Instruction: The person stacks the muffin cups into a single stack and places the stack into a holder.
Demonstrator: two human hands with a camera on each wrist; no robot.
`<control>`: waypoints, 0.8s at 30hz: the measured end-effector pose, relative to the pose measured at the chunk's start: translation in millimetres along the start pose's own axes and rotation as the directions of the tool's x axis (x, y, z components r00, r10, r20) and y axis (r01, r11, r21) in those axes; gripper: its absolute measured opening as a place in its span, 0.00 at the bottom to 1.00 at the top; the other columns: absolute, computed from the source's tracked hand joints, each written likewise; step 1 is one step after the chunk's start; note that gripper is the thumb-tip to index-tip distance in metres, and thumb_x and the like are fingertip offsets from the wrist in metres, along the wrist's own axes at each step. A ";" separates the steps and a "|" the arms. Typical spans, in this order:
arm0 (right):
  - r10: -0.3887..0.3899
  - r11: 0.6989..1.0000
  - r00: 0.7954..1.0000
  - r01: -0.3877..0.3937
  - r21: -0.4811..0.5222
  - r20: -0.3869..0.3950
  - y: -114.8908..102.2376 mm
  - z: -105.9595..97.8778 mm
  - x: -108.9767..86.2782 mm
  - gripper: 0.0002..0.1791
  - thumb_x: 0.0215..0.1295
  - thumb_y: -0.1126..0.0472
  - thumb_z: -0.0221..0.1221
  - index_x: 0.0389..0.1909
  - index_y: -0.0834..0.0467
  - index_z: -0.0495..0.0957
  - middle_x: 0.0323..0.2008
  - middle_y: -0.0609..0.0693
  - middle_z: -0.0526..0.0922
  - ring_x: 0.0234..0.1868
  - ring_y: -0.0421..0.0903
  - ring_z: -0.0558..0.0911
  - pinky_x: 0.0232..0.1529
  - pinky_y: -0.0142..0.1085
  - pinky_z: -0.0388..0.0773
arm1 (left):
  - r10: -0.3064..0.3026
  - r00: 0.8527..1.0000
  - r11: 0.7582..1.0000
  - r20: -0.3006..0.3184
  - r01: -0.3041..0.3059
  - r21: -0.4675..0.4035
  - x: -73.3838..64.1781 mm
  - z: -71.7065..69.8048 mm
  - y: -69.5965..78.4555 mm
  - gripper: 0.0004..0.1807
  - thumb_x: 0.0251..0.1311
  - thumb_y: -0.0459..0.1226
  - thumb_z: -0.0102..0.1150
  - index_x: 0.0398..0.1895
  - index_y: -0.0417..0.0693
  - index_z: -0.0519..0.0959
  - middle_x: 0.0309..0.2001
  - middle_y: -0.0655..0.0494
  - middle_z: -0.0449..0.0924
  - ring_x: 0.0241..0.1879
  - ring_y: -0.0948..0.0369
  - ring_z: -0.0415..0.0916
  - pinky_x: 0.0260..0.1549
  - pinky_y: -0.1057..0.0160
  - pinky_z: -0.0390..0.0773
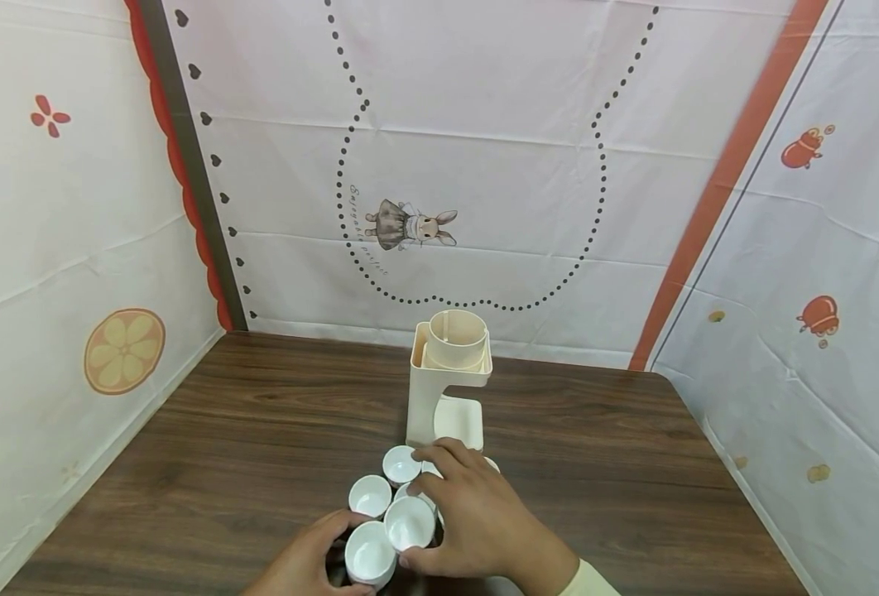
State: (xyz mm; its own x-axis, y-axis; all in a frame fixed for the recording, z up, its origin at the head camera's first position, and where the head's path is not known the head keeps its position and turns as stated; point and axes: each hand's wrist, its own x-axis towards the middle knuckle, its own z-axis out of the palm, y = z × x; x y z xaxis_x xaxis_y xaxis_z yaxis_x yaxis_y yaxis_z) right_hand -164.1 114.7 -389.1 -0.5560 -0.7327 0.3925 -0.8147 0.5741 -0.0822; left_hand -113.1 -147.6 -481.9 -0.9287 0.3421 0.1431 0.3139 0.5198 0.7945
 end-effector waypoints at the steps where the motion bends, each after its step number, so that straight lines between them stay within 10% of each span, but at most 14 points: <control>1: -0.006 1.000 1.000 0.006 0.000 -0.005 -0.5 -0.2 0.8 0.33 0.39 0.30 0.75 0.44 0.44 0.83 0.64 0.41 0.73 0.67 0.43 0.68 0.58 0.45 0.76 | 0.003 1.000 1.000 -0.002 -0.003 -0.001 0.0 0.2 -0.1 0.38 0.41 0.54 0.83 0.57 0.57 0.79 0.48 0.70 0.77 0.46 0.67 0.74 0.47 0.57 0.77; 24: -0.118 0.993 0.992 0.119 0.017 -0.038 -17.5 2.2 17.4 0.31 0.39 0.34 0.76 0.45 0.45 0.83 0.63 0.40 0.73 0.66 0.43 0.68 0.62 0.42 0.72 | 0.064 0.997 0.997 -0.038 -0.063 0.036 -1.5 1.4 -2.2 0.36 0.44 0.54 0.83 0.56 0.55 0.78 0.50 0.68 0.77 0.47 0.68 0.74 0.49 0.58 0.79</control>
State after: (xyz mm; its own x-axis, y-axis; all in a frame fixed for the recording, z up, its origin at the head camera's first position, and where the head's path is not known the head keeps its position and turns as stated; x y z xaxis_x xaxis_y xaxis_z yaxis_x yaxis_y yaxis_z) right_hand -159.9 91.1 -382.8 -0.4491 -0.7809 0.4341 -0.8776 0.4768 -0.0502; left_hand -112.1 -148.2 -484.7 -0.9134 0.3448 0.2162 0.3786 0.5249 0.7623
